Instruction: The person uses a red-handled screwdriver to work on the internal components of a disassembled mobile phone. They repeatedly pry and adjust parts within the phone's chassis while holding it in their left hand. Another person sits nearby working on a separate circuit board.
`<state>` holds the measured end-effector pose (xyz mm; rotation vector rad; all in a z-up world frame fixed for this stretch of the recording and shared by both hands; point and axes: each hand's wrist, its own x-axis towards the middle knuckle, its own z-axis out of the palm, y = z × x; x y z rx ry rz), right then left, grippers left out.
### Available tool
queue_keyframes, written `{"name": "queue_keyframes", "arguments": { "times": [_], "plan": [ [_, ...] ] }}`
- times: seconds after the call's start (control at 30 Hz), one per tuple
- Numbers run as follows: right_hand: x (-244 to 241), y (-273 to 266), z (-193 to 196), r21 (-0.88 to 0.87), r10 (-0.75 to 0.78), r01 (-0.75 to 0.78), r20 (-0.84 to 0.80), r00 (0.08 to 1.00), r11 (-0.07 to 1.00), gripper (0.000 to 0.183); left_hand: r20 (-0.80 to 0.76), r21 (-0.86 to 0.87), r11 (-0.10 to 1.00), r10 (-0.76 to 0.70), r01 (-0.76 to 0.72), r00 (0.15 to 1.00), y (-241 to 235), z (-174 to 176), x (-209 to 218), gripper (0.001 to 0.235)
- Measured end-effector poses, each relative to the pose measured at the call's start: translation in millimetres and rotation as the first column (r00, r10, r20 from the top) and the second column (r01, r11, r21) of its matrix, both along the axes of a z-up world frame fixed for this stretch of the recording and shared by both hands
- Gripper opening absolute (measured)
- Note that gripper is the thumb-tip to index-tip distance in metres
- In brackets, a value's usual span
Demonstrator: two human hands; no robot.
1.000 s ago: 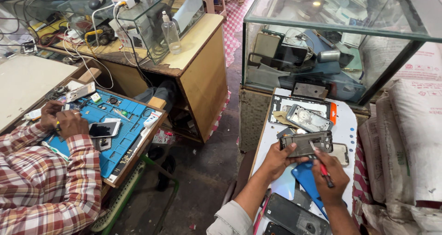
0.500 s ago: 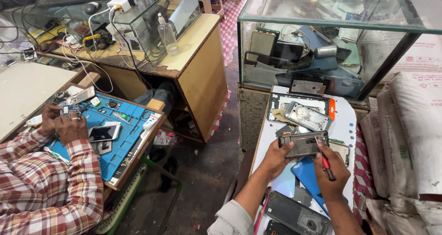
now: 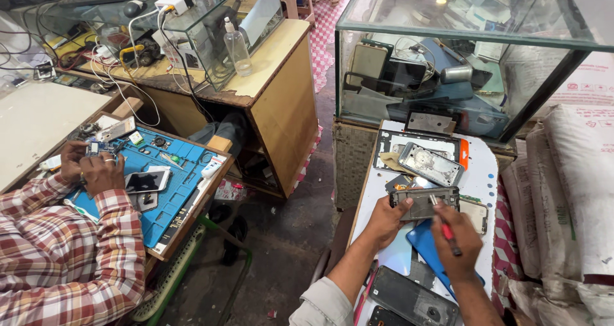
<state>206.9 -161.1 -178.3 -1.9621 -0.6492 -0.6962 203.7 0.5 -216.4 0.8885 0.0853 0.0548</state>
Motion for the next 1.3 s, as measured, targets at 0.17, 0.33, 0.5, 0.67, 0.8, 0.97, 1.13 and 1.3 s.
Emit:
{"name": "queue_keyframes", "arguments": {
  "times": [0.17, 0.33, 0.5, 0.67, 0.8, 0.97, 1.13, 1.3],
  "plan": [
    [1, -1, 1, -0.037, 0.075, -0.069, 0.168, 0.983, 0.997, 0.028, -0.023, 0.011, 1.000, 0.006, -0.005, 1.000, -1, -3, 1, 0.033],
    [-1, 1, 3, 0.046, 0.019, -0.022, 0.050, 0.999, 0.999, 0.026, 0.009, -0.017, 1.000, 0.016, -0.016, 1.000, -1, 1, 0, 0.033],
    [-2, -1, 6, -0.049, 0.132, -0.126, 0.157, 0.979, 0.991, 0.026, 0.001, -0.039, 0.999, 0.021, -0.021, 1.000, -2, -1, -1, 0.034],
    [6, 5, 7, 0.054, -0.003, -0.005, 0.142, 0.990, 0.999, 0.022, -0.017, 0.092, 0.993, 0.073, -0.071, 0.997, 3, 0, 5, 0.040],
    [12, -6, -3, -0.066, 0.136, -0.129, 0.119, 0.984, 0.989, 0.024, -0.063, 0.150, 0.983, 0.115, -0.105, 0.991, -2, -20, 10, 0.045],
    [13, -6, 4, 0.068, 0.000, -0.005, 0.077, 0.997, 0.998, 0.025, -0.007, 0.037, 0.996, 0.081, -0.080, 0.997, -2, -19, 12, 0.040],
    [9, -8, 16, -0.057, 0.235, -0.228, 0.175, 0.956, 0.972, 0.027, -0.054, -0.032, 0.997, 0.072, -0.074, 0.996, -2, -12, 8, 0.037],
    [10, -7, 8, 0.035, 0.042, -0.044, 0.067, 0.997, 0.998, 0.026, -0.035, -0.029, 0.997, 0.072, -0.073, 0.997, -1, -22, 12, 0.040]
  ]
}}
